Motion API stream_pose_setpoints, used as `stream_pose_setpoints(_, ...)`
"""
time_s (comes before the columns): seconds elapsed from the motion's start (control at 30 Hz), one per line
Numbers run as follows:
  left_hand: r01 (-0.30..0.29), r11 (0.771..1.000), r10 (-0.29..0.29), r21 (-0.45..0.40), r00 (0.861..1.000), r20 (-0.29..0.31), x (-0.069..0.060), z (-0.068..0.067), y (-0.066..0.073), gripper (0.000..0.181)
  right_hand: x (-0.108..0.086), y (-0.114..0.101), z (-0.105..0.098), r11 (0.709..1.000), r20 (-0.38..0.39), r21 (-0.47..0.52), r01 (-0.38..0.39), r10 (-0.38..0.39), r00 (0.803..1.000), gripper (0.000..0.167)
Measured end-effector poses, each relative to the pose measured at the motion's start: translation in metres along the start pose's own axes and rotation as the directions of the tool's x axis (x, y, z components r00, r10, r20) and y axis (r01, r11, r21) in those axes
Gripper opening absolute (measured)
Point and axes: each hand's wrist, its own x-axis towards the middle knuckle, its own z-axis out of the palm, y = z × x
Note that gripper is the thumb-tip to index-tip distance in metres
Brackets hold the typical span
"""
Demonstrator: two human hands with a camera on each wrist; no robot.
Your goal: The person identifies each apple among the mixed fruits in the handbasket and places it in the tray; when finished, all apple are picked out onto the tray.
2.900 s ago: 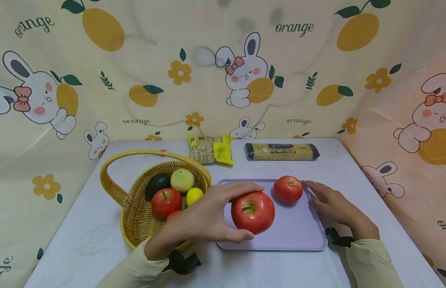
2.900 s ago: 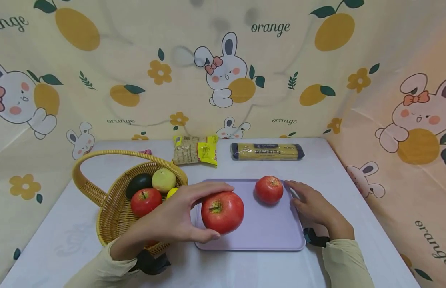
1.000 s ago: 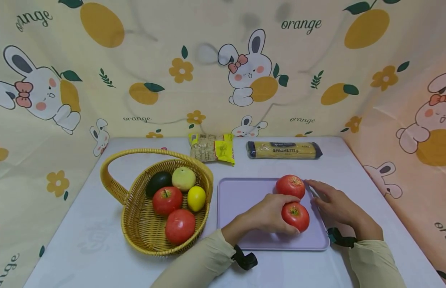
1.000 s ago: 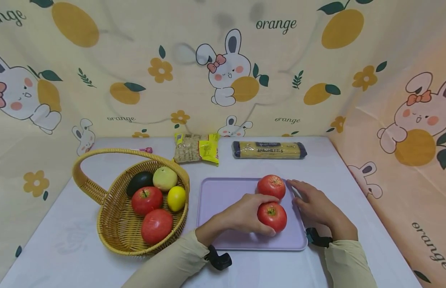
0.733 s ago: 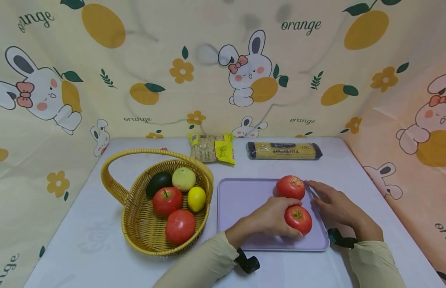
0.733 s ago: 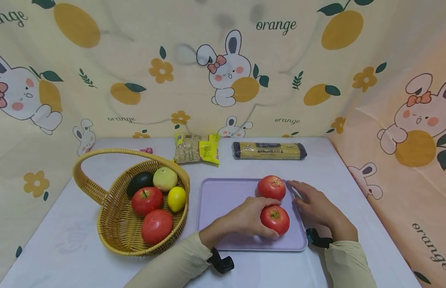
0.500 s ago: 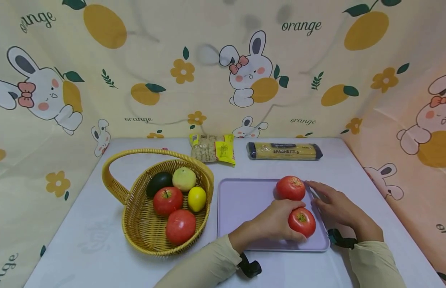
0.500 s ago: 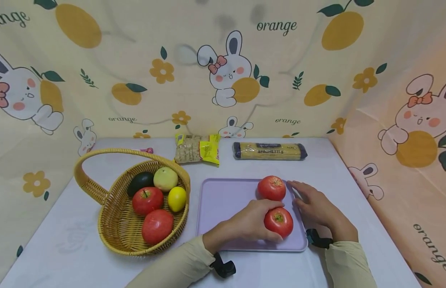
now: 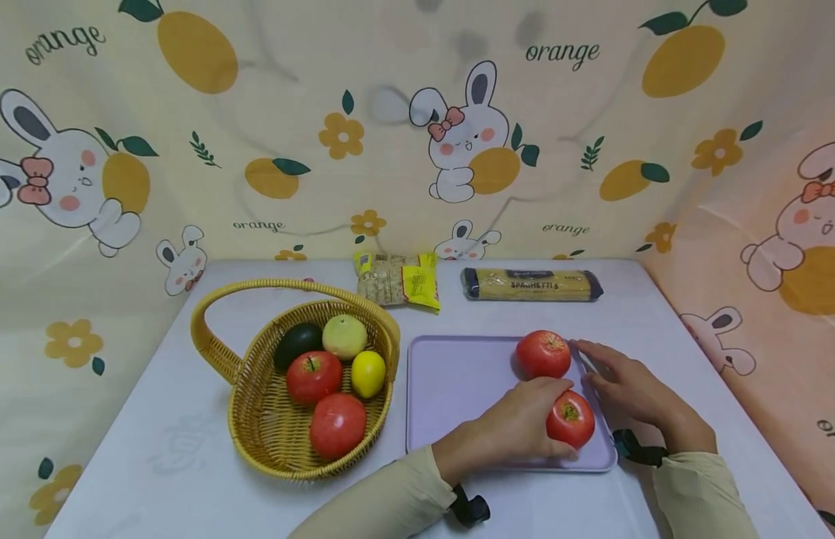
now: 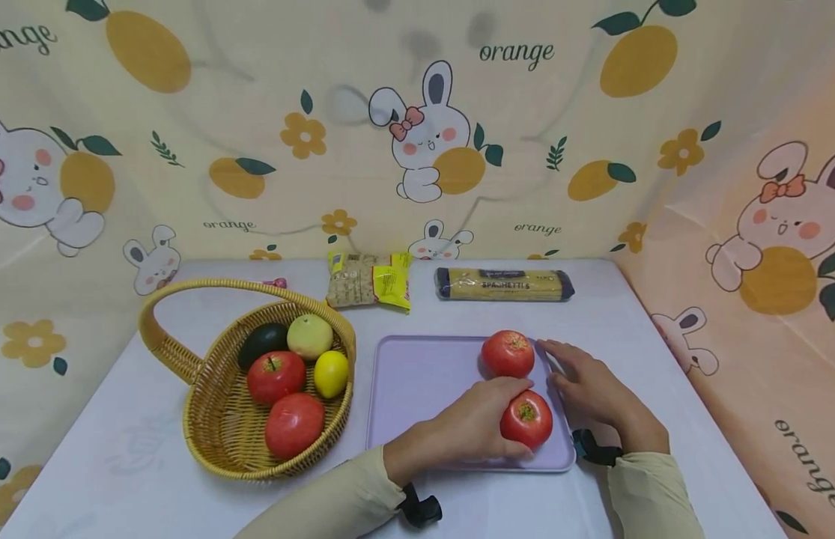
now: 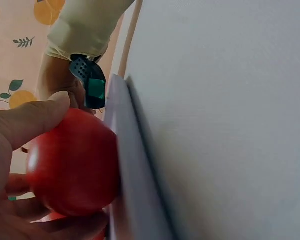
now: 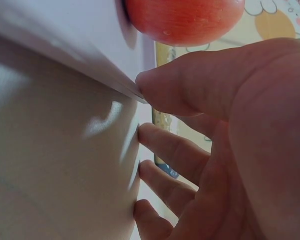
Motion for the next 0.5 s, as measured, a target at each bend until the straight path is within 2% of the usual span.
stream_pose_setpoints(0.23,0.018,0.998,-0.016,0.065,0.999,-0.033,-0.014,-0.016,0.007,0.088,0.002,0.000,0.001,1.000,-0.005,-0.006,-0.008,0.008,1.000,0.078)
stream_pose_setpoints(0.37,0.010,1.000,-0.009,0.020,0.999,-0.036,-0.026,-0.029,0.008,0.087,0.002,-0.001,0.002,1.000,-0.005,-0.001,-0.006,0.006,1.000,0.079)
stream_pose_setpoints(0.5,-0.048,0.996,0.044,-0.077,0.998,-0.049,-0.044,-0.043,0.004,0.085,0.001,0.000,0.003,1.000,-0.004,-0.003,-0.008,0.008,1.000,0.080)
